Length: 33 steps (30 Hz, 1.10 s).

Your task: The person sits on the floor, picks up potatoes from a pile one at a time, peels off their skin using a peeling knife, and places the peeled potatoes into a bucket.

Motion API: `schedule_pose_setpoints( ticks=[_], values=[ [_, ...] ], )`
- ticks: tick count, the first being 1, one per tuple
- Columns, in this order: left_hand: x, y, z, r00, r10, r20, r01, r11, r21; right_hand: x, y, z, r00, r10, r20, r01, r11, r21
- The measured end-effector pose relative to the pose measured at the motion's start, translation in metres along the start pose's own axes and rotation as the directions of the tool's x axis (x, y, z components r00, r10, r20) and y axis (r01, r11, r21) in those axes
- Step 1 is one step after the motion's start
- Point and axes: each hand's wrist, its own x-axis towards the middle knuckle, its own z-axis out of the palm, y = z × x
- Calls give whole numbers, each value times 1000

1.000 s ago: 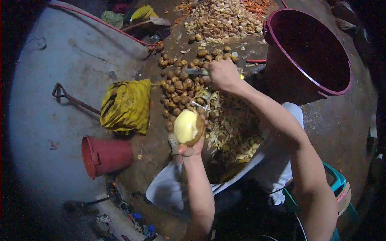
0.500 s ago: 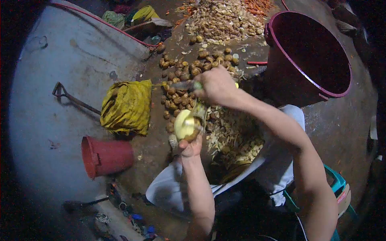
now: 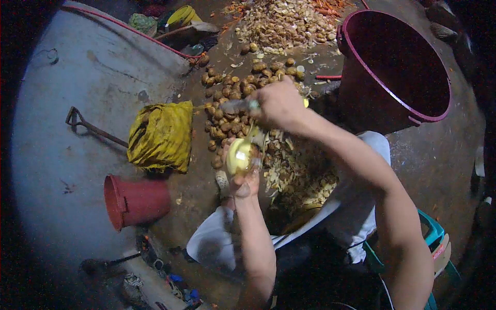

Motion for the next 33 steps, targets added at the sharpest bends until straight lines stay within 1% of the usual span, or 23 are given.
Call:
schedule_pose_setpoints(
  ticks=[1,2,4,6,7,8,10,11,12,13,16,17,18,20,22,23,25,26,28,29,30,32,33],
  values=[
    [-1,1,0,1000,4,4,-4,1000,-1,6,19,6,996,84,-6,-84,996,-23],
    [-4,1,-4,995,-60,77,72,982,-173,10,39,16,995,100,-26,-102,992,-75],
    [-1,0,-12,982,-104,160,152,932,-330,16,46,34,988,152,8,-152,988,-7],
    [0,-8,-22,998,10,-64,-17,993,-113,6,3,2,999,43,-2,-43,998,40],
    [0,-14,-32,990,22,-142,-26,999,-29,1,-12,-8,999,0,34,-3,998,67],
    [-1,-16,-29,990,41,-132,-43,999,-15,-1,-17,0,998,-30,-51,33,998,55],
    [-4,-17,-19,993,46,-111,-49,999,-23,-1,-12,3,997,-44,-60,45,999,20],
    [-5,-16,-19,993,40,-109,-43,999,-24,4,1,6,999,39,21,-39,999,6],
    [-6,-14,-19,998,-63,8,63,962,-266,13,20,16,988,116,100,-115,993,-16],
    [-4,-11,-19,980,-130,150,187,860,-475,14,42,29,999,48,25,-46,997,-64],
    [-8,-2,-18,994,-104,44,113,918,-380,14,22,23,991,128,28,-130,990,60],
    [-8,-4,-20,995,-95,-15,84,937,-340,9,2,14,994,111,12,-112,987,116],
    [-8,-6,-21,994,-84,-73,59,953,-297,2,-19,-3,1000,-11,16,9,997,70],
    [-8,-14,-26,995,-12,-100,0,993,-120,-3,-33,-12,1000,-27,7,27,999,33],
    [-10,-16,-28,997,-17,-77,0,978,-208,10,1,5,993,115,30,-114,993,-41],
    [-9,-10,-23,996,-88,12,87,932,-351,11,20,10,993,111,-38,-112,993,-38],
    [-7,1,-13,981,-151,122,193,825,-531,16,34,26,984,178,16,-177,983,-51],
    [-6,-1,-13,981,-147,124,191,824,-533,14,20,20,979,196,61,-195,981,-9],
    [-6,-9,-16,994,-80,-70,45,912,-407,0,-19,3,998,-6,-58,7,1000,27],
    [-9,-10,-18,997,-51,-63,31,957,-289,-4,-30,-5,995,-49,-89,49,999,-12],
    [-10,-12,-18,996,-60,-66,39,958,-286,-7,-35,-8,989,-90,-120,84,995,-50],
    [-8,-11,-10,997,-59,-48,39,941,-336,4,-11,-1,998,54,-35,-54,998,20],
    [-8,-6,-3,997,-74,-38,55,933,-355,12,16,14,991,132,-7,-132,991,-30]
  ],
)
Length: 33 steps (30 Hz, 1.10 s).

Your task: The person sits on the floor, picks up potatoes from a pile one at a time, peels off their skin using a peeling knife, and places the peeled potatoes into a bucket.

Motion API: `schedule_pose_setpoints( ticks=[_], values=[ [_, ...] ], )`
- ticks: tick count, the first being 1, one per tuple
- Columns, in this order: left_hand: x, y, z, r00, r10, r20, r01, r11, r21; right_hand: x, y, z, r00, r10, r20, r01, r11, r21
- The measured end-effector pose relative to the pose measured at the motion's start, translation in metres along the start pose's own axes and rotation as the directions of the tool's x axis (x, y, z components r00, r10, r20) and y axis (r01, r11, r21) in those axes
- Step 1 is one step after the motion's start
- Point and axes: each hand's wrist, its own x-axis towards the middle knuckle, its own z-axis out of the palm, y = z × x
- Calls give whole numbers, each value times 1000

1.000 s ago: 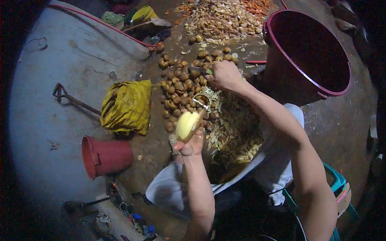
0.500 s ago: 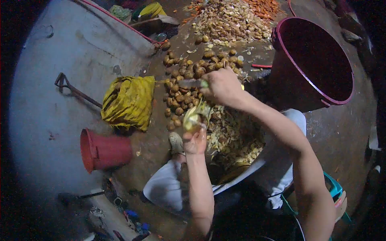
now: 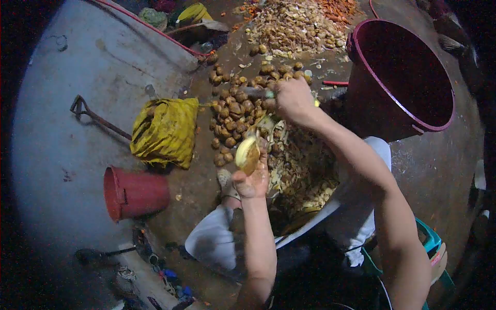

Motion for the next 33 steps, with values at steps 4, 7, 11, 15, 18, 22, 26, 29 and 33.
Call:
schedule_pose_setpoints(
  ticks=[4,7,11,15,18,22,26,29,33],
  values=[
    [2,4,-25,995,-93,-46,87,990,-115,-2,-7,-5,997,30,74,-38,994,101],
    [0,-6,-22,988,17,-153,-5,997,73,-25,-45,-21,981,-189,-34,191,980,48],
    [-4,-4,-11,996,-72,-47,62,980,-187,1,6,3,1000,16,-6,-17,995,-96],
    [-6,8,-6,987,-132,-87,130,991,-24,-10,-23,-13,999,-38,15,37,996,82],
    [-10,2,-15,977,-67,-201,81,995,61,-26,-44,-24,962,-233,-142,236,972,6],
    [-5,-1,-1,998,-59,-17,58,995,-80,3,9,1,1000,17,14,-15,993,-117],
    [-3,4,-7,999,-37,-27,34,996,-81,-13,-23,-10,995,-86,-49,92,983,161],
    [-7,-1,2,979,54,-195,-29,991,128,-26,-49,-26,970,-235,-70,236,972,15],
    [-4,-1,3,1000,-4,-19,2,997,-76,2,10,4,1000,-7,-22,6,998,-68]
  ],
)
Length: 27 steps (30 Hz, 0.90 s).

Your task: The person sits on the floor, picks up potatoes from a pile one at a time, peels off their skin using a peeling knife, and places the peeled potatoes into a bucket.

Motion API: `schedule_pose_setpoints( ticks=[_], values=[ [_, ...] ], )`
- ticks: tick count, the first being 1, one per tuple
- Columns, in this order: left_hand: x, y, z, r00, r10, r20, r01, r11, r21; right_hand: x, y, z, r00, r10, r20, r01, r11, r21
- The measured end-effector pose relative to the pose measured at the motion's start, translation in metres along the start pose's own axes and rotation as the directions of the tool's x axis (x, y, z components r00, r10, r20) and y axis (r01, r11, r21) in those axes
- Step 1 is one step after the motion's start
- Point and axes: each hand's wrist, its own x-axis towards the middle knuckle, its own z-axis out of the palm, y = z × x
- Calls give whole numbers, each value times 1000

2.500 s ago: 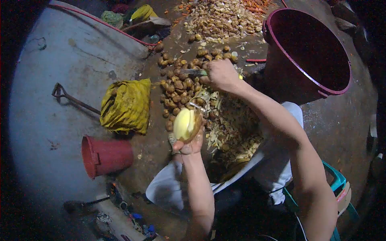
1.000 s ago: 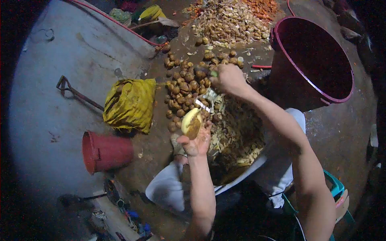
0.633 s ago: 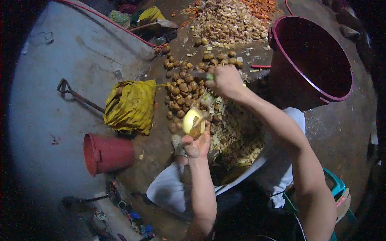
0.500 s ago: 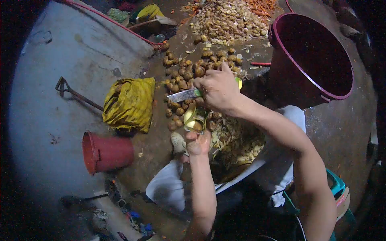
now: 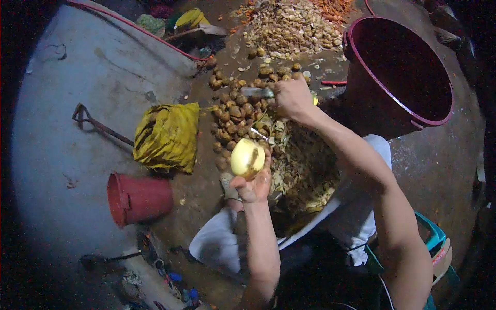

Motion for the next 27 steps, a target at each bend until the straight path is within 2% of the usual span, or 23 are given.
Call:
schedule_pose_setpoints(
  ticks=[2,3,4,5,6,8,10,11,12,14,15,16,17,18,20,21,22,23,24,26,27],
  values=[
    [-1,3,0,1000,4,16,-3,998,-69,0,-1,12,998,39,-52,-32,992,123],
    [0,5,2,1000,5,9,-5,1000,29,-6,-18,-3,1000,-24,-18,27,984,174],
    [1,3,-10,1000,14,2,-14,1000,22,-15,-36,-18,996,-90,14,84,970,228],
    [2,1,-32,994,51,-92,-46,997,59,-23,-51,-26,989,-139,41,132,981,143],
    [2,1,-39,979,85,-186,-66,992,104,-29,-54,-19,973,-202,-112,213,971,107],
    [-1,-1,-43,990,78,-120,-60,988,141,-25,-45,-20,982,-170,-88,176,982,65],
    [-1,-2,-8,995,79,54,-80,997,14,-7,-13,-10,999,-33,43,32,999,15],
    [-1,1,-5,996,64,69,-65,998,14,-3,-10,-12,997,-37,-73,38,999,15],
    [-2,5,-2,995,48,84,-50,999,15,-3,-10,-11,996,-35,-78,36,999,15],
    [-3,9,-1,995,74,65,-84,981,177,-8,-22,-13,998,-32,58,25,994,104],
    [-1,7,-3,996,91,21,-93,979,183,-18,-37,-19,993,-118,3,115,969,219],
    [-2,7,-13,996,91,17,-93,978,185,-25,-50,-25,978,-207,-30,209,968,136],
    [-5,8,-13,996,77,-39,-67,977,203,-27,-53,-30,973,-224,-51,228,968,101],
    [-4,5,-12,997,70,9,-71,975,212,-28,-52,-33,968,-242,-73,246,967,61],
    [-5,1,-3,996,63,61,-75,973,219,-12,-22,-17,998,-54,24,52,995,85],
    [-4,1,2,991,57,118,-69,993,97,-3,-1,-3,999,-45,-28,46,998,47],
    [-1,2,5,983,56,177,-52,998,-25,2,8,3,999,5,36,-7,998,56],
    [-3,9,-6,967,-56,249,50,998,31,1,1,0,1000,-12,-26,15,995,103],
    [-2,9,-8,967,-50,249,44,999,27,-4,-15,-9,996,-30,-82,42,988,147],
    [-4,8,-15,997,74,-25,-64,960,271,-21,-42,-28,986,-165,-21,165,956,241],
    [-6,5,-17,990,111,-89,-85,963,255,-27,-51,-29,971,-210,-114,229,955,187]
  ],
)
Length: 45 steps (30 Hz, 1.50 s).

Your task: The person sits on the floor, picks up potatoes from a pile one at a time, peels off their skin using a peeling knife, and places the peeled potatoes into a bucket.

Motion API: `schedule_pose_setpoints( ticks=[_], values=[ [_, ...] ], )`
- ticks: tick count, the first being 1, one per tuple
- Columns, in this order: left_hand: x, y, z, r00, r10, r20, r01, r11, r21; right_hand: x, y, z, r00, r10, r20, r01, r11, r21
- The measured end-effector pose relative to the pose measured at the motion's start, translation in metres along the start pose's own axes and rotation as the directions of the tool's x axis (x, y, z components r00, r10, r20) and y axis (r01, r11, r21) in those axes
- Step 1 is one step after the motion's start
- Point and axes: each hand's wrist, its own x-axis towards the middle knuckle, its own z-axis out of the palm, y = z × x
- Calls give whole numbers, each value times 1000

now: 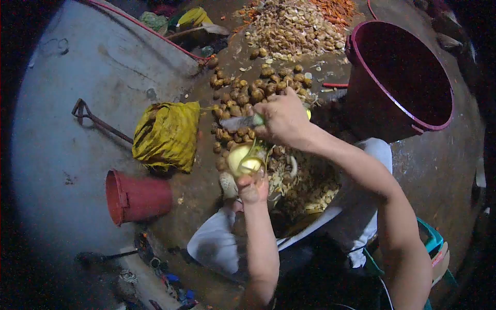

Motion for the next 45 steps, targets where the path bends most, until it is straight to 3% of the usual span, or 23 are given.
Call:
schedule_pose_setpoints(
  ticks=[2,4,5,7,9,10,12,13,15,17,20,22,23,24,25,27,31,33,35,37,41,43,45],
  values=[
    [1,-4,3,999,15,48,-12,998,-69,-2,3,1,995,-59,-82,54,997,-56],
    [0,0,12,992,26,122,-5,985,-174,9,37,5,980,183,74,-169,972,-161],
    [0,3,17,989,8,147,22,979,-202,9,66,24,984,177,-19,-178,979,-95],
    [3,7,17,965,27,259,63,941,-333,11,56,18,967,250,44,-248,967,-53],
    [3,8,23,980,46,195,-14,986,-165,5,17,-7,991,89,101,-99,990,97],
    [3,5,24,987,81,140,-73,996,-57,2,2,-7,995,40,92,-34,997,-68],
    [-2,7,26,995,86,53,-91,991,94,-1,-6,-12,998,23,50,-19,997,-72],
    [-2,7,27,995,83,53,-88,992,96,1,6,-8,999,36,13,-35,997,-66],
    [-1,6,29,998,5,69,9,980,-199,8,49,7,967,238,90,-220,961,-168],
    [3,9,22,986,-49,162,99,943,-317,10,53,10,971,238,32,-232,964,-129],
    [0,4,18,998,-53,-29,48,989,-139,6,20,5,988,98,116,-81,986,-143],
    [-4,-2,17,987,-29,-158,13,995,-97,2,3,0,994,-52,-95,41,992,-119],
    [-4,1,19,999,-34,-41,25,981,-190,0,4,-4,989,-82,-125,66,990,-128],
    [-3,4,21,996,-38,78,59,958,-279,8,37,9,969,248,12,-248,969,-4],
    [-2,8,23,980,-42,195,110,929,-354,9,62,21,961,270,54,-259,952,-161],
    [2,13,22,967,-111,231,196,903,-383,7,72,35,974,165,-154,-167,986,-6],
    [4,4,12,986,-103,133,137,950,-282,3,28,23,996,77,-49,-79,996,-29],
    [3,-1,10,984,-121,131,153,952,-265,1,18,18,987,118,106,-133,981,141],
    [-1,-10,-6,985,-162,-61,146,968,-206,-2,16,20,988,114,108,-123,989,77],
    [3,-22,-30,996,-75,38,82,967,-242,-1,9,17,997,67,40,-66,998,-8],
    [4,-22,-31,987,-131,-93,119,985,-129,-1,12,19,999,-27,-45,25,999,-29],
    [4,-16,-17,987,-126,-101,119,990,-73,2,4,7,997,-8,79,20,989,-148],
    [3,-9,-3,989,-40,142,50,996,-69,6,24,15,989,110,94,-101,990,-100]
  ],
)
